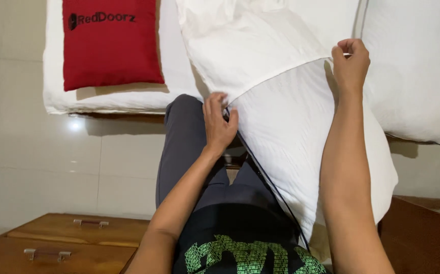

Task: The person puts a red pillowcase on a small pillow, smoothing the fabric and zipping the closure. Then, the person puts a white pillowcase on a larger white pillow, tucking the edges and smoothing the surface.

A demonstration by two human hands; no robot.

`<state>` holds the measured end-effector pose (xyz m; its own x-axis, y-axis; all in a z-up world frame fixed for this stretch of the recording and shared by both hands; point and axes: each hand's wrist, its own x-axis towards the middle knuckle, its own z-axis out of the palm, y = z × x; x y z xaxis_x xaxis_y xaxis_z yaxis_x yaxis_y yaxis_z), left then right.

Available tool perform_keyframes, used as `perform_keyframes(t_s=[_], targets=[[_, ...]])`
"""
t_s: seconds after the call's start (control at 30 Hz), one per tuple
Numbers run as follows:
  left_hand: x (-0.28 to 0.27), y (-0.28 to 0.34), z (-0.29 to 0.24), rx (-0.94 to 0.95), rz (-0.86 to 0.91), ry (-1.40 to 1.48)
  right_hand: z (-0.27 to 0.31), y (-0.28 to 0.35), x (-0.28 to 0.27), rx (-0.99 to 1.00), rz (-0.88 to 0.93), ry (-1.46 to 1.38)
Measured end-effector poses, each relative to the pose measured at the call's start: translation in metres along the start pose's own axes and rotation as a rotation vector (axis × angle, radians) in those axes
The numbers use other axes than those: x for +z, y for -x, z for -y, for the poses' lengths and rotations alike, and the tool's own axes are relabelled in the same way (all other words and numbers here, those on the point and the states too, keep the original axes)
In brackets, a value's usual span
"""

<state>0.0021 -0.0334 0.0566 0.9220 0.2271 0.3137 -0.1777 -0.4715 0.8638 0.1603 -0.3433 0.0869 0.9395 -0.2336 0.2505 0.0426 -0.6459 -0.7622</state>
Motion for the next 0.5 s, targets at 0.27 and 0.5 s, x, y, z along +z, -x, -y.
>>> perform_keyframes(t_s=[0.27,0.5], targets=[[0.026,0.000,-0.017,-0.160,0.399,-0.025,-0.187,-0.075,0.003,0.276,0.231,0.468],[0.018,0.009,0.013,-0.303,0.545,-0.145,-0.103,-0.059,-0.005,0.542,0.572,0.524]])
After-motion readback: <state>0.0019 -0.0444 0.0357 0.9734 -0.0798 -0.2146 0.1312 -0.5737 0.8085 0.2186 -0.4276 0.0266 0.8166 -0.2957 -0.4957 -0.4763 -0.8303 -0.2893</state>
